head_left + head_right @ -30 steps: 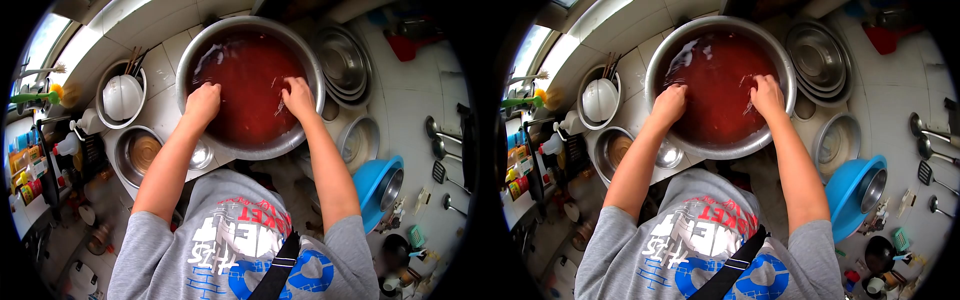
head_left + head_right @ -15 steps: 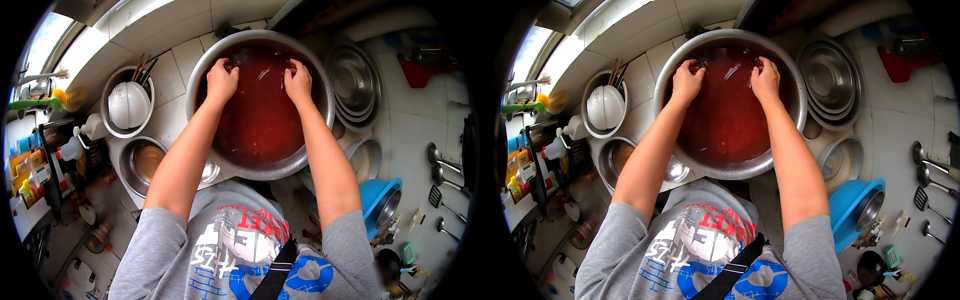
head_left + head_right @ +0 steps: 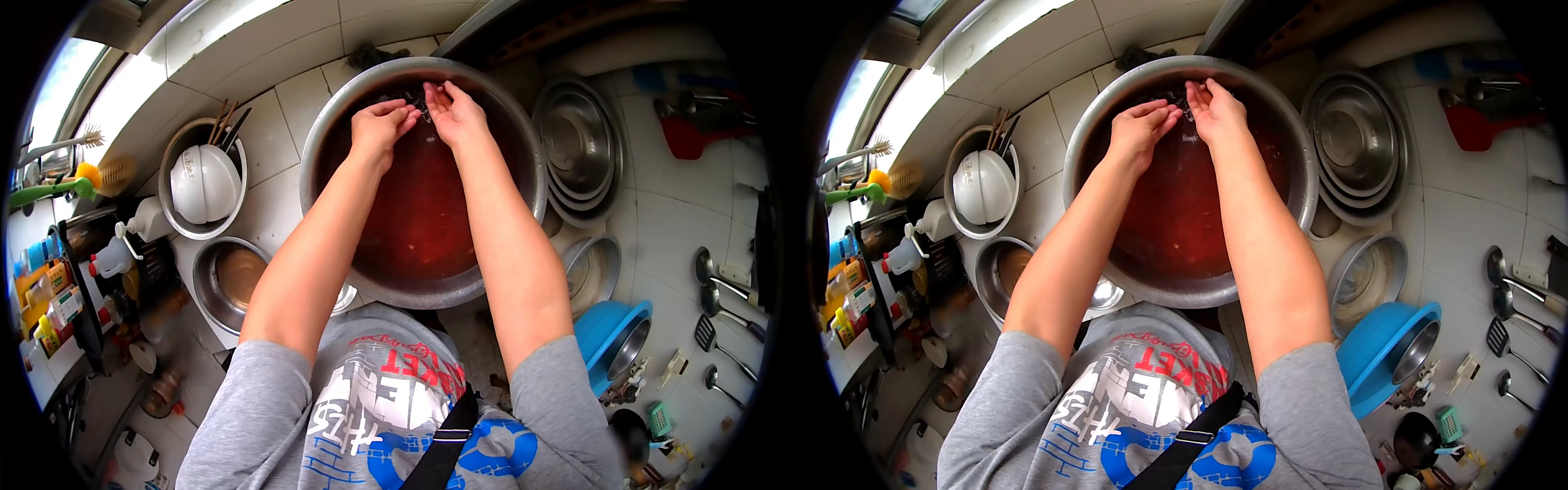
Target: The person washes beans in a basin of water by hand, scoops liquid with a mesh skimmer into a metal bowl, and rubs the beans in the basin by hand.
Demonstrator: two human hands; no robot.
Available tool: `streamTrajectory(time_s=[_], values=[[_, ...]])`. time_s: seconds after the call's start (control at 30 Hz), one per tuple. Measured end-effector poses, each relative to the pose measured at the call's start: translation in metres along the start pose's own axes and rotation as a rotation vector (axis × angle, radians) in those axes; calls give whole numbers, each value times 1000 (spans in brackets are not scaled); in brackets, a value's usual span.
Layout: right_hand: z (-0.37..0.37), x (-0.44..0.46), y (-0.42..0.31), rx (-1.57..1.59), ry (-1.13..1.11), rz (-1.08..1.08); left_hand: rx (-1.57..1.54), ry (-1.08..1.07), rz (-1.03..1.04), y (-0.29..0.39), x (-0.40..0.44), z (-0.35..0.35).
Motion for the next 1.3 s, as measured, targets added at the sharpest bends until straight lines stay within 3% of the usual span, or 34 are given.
streamTrajectory(time_s=[0.1,0.27,0.43,0.67,0.83,0.9,1.0,1.1,1.23,1.3], values=[[-4,8,0,-10,20,-21,81,-12,-36,3,-9,-8],[5,-15,-12,-255,-144,-78,205,-9,15,17,-26,-17],[2,-101,-29,-582,-309,-112,353,-148,90,29,-67,-7],[-58,-209,-44,-620,-368,-133,393,-367,-33,-6,-156,26],[-121,-280,-61,-820,-230,-239,726,-704,257,-17,-236,71],[-151,-303,-63,-891,-163,-261,764,-830,532,-20,-267,86],[-186,-329,-58,-938,-38,-338,940,-925,751,-40,-298,99],[-226,-334,-50,-999,47,-334,1119,-1035,845,-66,-313,105],[-233,-349,-48,-1374,182,-502,1250,-1064,880,-88,-321,109],[-242,-350,-47,-1395,188,-539,1264,-1084,893,-96,-323,109]])
Point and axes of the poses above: each hand's wrist, its own x-axis towards the middle knuckle, its own z-axis out of the palm, y = z × x, the point moved 8 cm from there along x, towards the middle knuckle, and after that the axes turned 6 degrees about z, right-handed, at the moved point
